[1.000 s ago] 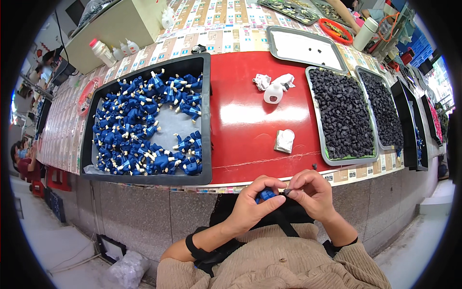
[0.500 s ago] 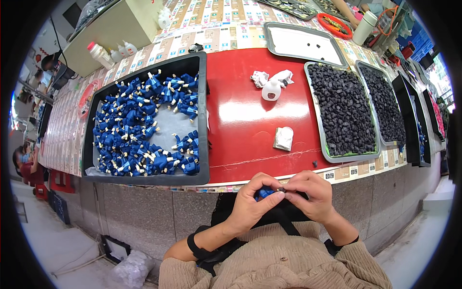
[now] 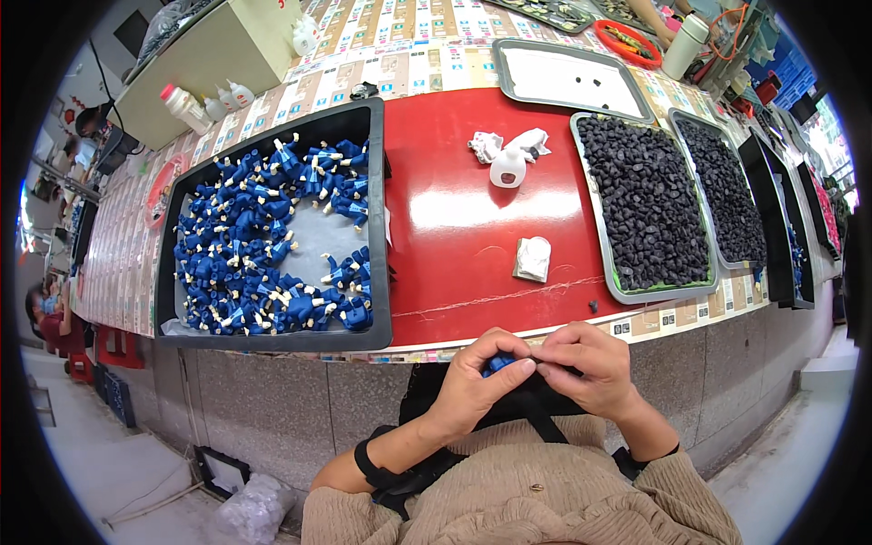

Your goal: Manually assembling small blue and white plastic components at a workshop table.

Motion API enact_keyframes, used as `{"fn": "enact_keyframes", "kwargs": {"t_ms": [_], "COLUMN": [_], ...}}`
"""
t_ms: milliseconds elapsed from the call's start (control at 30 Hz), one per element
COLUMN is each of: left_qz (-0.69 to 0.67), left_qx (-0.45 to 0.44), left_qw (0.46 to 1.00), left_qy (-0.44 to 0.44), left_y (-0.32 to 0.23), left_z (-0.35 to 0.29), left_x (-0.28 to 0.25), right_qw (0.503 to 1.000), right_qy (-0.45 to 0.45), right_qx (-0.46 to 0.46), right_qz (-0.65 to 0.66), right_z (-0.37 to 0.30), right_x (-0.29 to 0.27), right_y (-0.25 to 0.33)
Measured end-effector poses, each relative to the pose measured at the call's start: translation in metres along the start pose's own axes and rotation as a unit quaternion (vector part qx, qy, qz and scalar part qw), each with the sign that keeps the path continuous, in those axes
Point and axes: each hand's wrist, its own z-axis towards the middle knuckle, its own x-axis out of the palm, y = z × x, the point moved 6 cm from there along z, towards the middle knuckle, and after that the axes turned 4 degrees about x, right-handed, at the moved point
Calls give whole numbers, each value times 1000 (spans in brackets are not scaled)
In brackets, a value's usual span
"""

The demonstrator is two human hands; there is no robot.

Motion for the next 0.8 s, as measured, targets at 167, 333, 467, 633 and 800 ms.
{"fn": "enact_keyframes", "kwargs": {"t_ms": [167,333,467,633,800], "left_qz": [-149,-258,-278,-322,-319], "left_qx": [-81,-89,-73,-54,-38], "left_qw": [985,961,956,944,945], "left_qy": [17,46,54,55,57], "left_y": [5,3,-1,0,-2], "left_z": [-1,-5,-7,-12,-15], "left_x": [5,5,3,-6,-11], "right_qw": [997,985,983,979,977], "right_qy": [-54,-124,-101,-39,-8], "right_qx": [-4,21,8,16,13], "right_qz": [-55,-117,-150,-200,-212], "right_z": [13,45,65,81,88], "right_x": [-13,-30,-29,-22,-18], "right_y": [-5,-14,-18,-25,-24]}}
